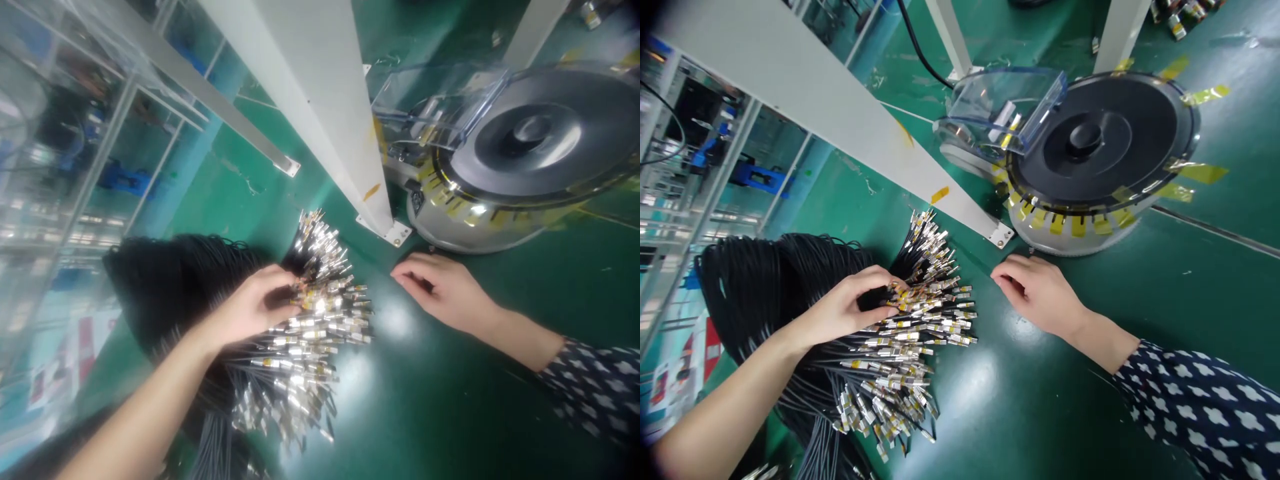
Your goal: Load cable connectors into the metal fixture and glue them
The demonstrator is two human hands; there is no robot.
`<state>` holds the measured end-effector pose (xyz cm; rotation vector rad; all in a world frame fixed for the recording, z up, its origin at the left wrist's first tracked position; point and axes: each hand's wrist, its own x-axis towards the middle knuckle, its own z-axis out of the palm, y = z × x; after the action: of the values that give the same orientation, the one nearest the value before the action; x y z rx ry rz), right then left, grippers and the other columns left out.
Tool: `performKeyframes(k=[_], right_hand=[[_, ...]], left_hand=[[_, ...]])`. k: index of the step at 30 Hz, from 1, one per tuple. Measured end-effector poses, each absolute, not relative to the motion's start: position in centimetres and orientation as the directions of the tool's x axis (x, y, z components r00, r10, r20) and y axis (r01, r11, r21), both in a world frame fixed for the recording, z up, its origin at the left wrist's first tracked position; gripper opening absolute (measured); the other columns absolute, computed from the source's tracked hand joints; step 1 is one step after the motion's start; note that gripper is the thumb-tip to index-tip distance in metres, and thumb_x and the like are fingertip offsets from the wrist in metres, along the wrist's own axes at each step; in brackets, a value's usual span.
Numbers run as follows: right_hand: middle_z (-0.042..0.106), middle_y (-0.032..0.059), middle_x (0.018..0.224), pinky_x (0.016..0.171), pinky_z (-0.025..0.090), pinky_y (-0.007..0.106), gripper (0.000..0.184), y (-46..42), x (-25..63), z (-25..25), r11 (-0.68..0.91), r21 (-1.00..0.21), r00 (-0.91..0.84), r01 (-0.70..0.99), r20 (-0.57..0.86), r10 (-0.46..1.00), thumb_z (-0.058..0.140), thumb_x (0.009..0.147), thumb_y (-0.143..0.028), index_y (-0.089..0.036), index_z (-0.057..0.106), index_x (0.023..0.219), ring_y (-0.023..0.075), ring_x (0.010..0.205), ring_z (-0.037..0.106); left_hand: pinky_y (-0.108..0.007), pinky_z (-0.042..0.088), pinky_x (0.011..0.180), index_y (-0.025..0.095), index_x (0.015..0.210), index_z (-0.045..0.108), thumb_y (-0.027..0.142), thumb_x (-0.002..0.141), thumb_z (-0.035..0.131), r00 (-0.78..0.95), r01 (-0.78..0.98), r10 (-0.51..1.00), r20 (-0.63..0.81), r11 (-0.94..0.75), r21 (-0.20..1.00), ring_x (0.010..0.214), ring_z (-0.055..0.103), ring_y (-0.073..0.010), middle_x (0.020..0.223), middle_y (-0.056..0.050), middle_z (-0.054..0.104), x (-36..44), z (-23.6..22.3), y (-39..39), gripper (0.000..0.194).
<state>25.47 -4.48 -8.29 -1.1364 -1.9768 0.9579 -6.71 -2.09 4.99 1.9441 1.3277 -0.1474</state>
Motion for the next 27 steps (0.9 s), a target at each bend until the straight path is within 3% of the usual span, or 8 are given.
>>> performKeyframes(k=[7,10,12,16,18,21,24,27], right_hand=[[0.068,-0.0007,0.086,0.063,0.046,0.028,0.013,-4.5,25.5,-8.3,0.359,-0.833,-0.403,0.421,0.183,0.897,0.055,0.096,-0.014,-0.020,0.066,0.095,0.0133,0.068,0.061],[0.069,-0.0008,0.086,0.063,0.046,0.028,0.013,-4.6,25.4,-8.3,0.363,-0.828,-0.392,0.426,0.193,0.899,0.054,0.096,-0.014,-0.020,0.066,0.094,0.0132,0.068,0.061],[0.069,-0.0008,0.086,0.063,0.046,0.028,0.014,-4.6,25.3,-8.3,0.367,-0.822,-0.389,0.435,0.195,0.900,0.054,0.096,-0.014,-0.021,0.066,0.094,0.0134,0.068,0.061],[0.070,-0.0002,0.087,0.063,0.046,0.029,0.014,-4.6,25.2,-8.2,0.379,-0.804,-0.394,0.459,0.199,0.898,0.053,0.096,-0.014,-0.021,0.066,0.093,0.0139,0.067,0.061],[0.070,0.0001,0.087,0.063,0.046,0.029,0.014,-4.6,25.2,-8.1,0.381,-0.798,-0.396,0.467,0.197,0.897,0.053,0.096,-0.015,-0.021,0.065,0.093,0.0142,0.067,0.061],[0.070,0.0009,0.087,0.064,0.047,0.029,0.015,-4.6,25.3,-8.1,0.370,-0.807,-0.392,0.460,0.189,0.900,0.052,0.096,-0.016,-0.021,0.065,0.093,0.0146,0.068,0.062],[0.070,0.0015,0.088,0.064,0.048,0.029,0.015,-4.5,25.4,-8.2,0.356,-0.824,-0.397,0.441,0.177,0.901,0.052,0.097,-0.016,-0.022,0.066,0.093,0.0146,0.068,0.061],[0.071,0.0025,0.089,0.065,0.048,0.029,0.015,-4.4,25.5,-8.2,0.350,-0.832,-0.405,0.431,0.168,0.899,0.052,0.097,-0.017,-0.021,0.066,0.094,0.0159,0.071,0.063]], left_hand=[[-0.046,0.048,0.106,0.019,0.112,0.062,0.026,0.091,0.057,0.488,0.840,0.721,-0.491,-0.236,0.489,0.119,0.060,-0.0246,0.125,-0.011,0.063,-6.1,5.9,-3.2,0.024],[-0.048,0.043,0.112,0.019,0.108,0.057,0.029,0.089,0.058,0.474,0.861,0.690,-0.547,-0.234,0.451,0.129,0.052,-0.0275,0.143,-0.013,0.047,-5.7,5.4,-2.8,0.021],[-0.051,0.040,0.114,0.018,0.107,0.053,0.040,0.086,0.063,0.438,0.883,0.686,-0.581,-0.208,0.420,0.136,0.045,-0.0325,0.153,-0.016,0.034,-5.2,4.5,-2.1,0.032],[-0.046,0.055,0.086,0.018,0.119,0.045,0.060,0.073,0.073,0.281,0.910,0.769,-0.575,-0.022,0.415,0.106,0.061,-0.0302,0.130,-0.017,0.055,-3.6,2.2,0.3,0.069],[-0.038,0.053,0.067,0.017,0.123,0.046,0.063,0.068,0.075,0.234,0.910,0.777,-0.584,0.036,0.414,0.084,0.063,-0.0239,0.112,-0.013,0.062,-2.7,1.2,1.4,0.077],[-0.035,0.048,0.062,0.015,0.127,0.053,0.061,0.065,0.077,0.246,0.930,0.742,-0.624,0.000,0.367,0.073,0.062,-0.0218,0.096,-0.009,0.065,-1.4,0.2,2.3,0.080],[-0.035,0.047,0.062,0.016,0.128,0.058,0.056,0.069,0.075,0.242,0.944,0.727,-0.643,-0.023,0.330,0.069,0.062,-0.0221,0.083,-0.004,0.065,-1.0,0.4,2.0,0.073],[-0.033,0.047,0.065,0.020,0.109,0.070,0.047,0.081,0.067,0.301,0.907,0.713,-0.634,-0.008,0.421,0.071,0.062,-0.0195,0.083,-0.002,0.066,-1.6,1.8,1.1,0.039]])
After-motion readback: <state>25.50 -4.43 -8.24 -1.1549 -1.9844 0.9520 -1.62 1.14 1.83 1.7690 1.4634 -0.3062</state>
